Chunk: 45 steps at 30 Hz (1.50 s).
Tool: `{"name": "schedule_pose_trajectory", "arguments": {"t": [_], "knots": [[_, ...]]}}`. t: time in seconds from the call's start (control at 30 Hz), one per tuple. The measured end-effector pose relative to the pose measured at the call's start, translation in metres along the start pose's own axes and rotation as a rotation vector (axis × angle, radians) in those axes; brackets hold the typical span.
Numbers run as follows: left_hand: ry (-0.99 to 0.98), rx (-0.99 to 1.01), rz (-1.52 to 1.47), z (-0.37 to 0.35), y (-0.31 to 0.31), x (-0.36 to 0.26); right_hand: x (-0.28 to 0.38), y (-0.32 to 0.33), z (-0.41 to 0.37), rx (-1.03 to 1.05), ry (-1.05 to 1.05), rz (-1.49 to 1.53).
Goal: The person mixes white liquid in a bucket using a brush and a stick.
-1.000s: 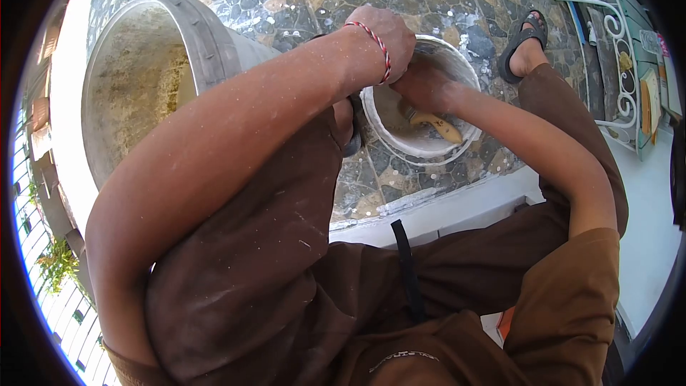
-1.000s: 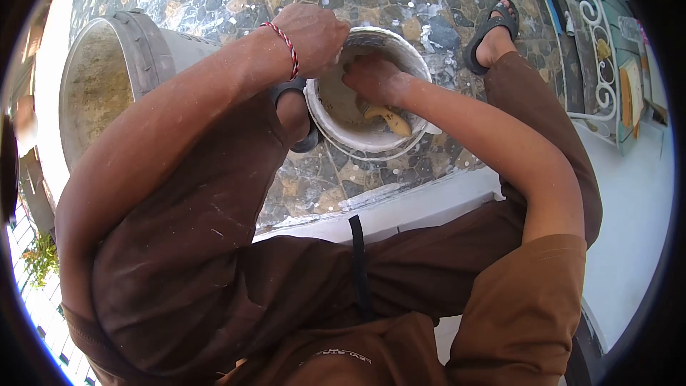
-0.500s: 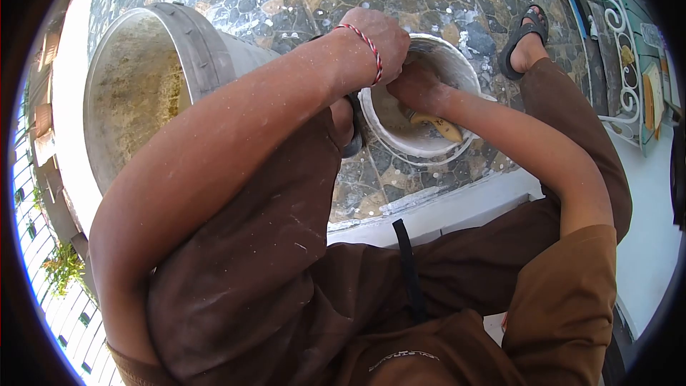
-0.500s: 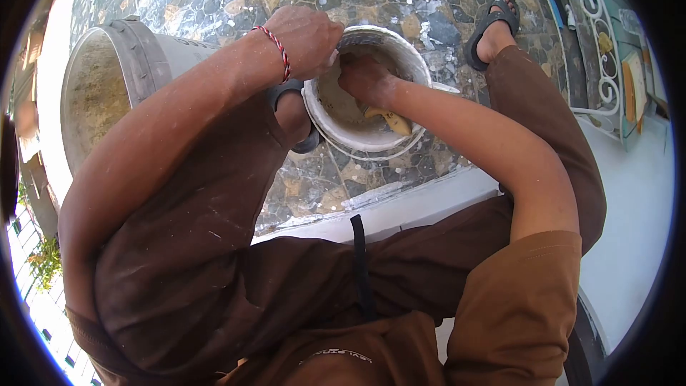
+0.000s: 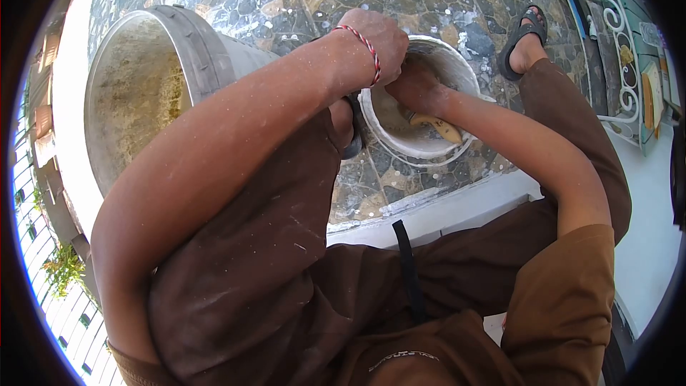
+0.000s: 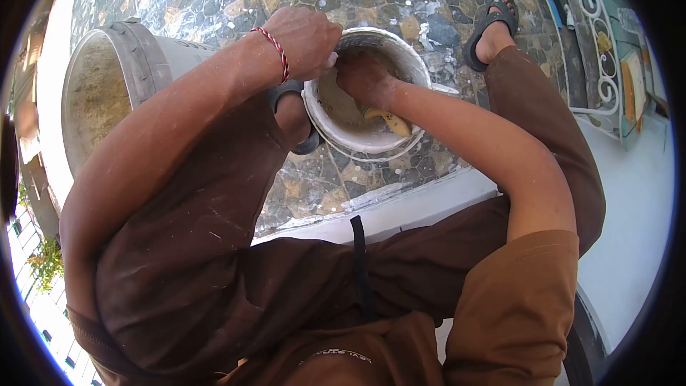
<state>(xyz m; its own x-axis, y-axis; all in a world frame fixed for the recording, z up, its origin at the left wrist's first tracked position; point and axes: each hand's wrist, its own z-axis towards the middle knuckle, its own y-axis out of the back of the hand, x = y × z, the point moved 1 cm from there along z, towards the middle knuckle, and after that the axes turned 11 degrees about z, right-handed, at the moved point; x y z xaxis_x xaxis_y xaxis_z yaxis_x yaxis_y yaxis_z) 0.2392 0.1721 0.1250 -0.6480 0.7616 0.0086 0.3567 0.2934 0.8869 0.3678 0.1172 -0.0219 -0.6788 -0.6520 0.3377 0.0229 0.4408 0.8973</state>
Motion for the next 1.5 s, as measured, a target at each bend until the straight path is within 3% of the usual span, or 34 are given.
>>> {"name": "schedule_pose_trajectory", "arguments": {"t": [0.1,0.17,0.4,0.53,0.6,0.9,1.0,1.17,1.27,1.5], "knots": [[-0.002,0.008,0.005,0.000,0.000,0.000,0.000,-0.003,0.002,0.063,-0.034,0.003],[0.004,0.003,0.005,0.001,-0.002,0.000,-0.002,-0.010,0.004,-0.049,0.053,0.010],[0.009,0.004,0.011,0.003,-0.006,0.001,-0.006,-0.023,0.011,-0.074,0.076,0.033],[0.052,0.115,0.055,0.003,-0.001,-0.001,-0.001,-0.005,0.007,-0.010,0.032,0.103],[0.017,0.014,0.010,0.002,-0.004,0.001,0.002,0.000,0.007,0.003,0.018,0.159],[0.010,0.002,0.022,0.003,-0.007,0.001,0.009,0.002,0.010,0.134,-0.084,0.232],[0.000,0.001,0.019,0.002,-0.004,0.001,0.010,-0.005,0.010,0.117,-0.026,0.129],[0.012,0.026,0.009,0.002,-0.004,0.001,0.009,-0.014,0.013,-0.083,0.102,-0.018],[0.011,0.031,0.011,0.003,-0.004,0.001,0.010,-0.018,0.015,0.026,0.017,0.020],[0.008,0.032,0.023,0.002,-0.002,0.001,0.010,-0.015,0.014,0.036,0.029,0.003]]}}
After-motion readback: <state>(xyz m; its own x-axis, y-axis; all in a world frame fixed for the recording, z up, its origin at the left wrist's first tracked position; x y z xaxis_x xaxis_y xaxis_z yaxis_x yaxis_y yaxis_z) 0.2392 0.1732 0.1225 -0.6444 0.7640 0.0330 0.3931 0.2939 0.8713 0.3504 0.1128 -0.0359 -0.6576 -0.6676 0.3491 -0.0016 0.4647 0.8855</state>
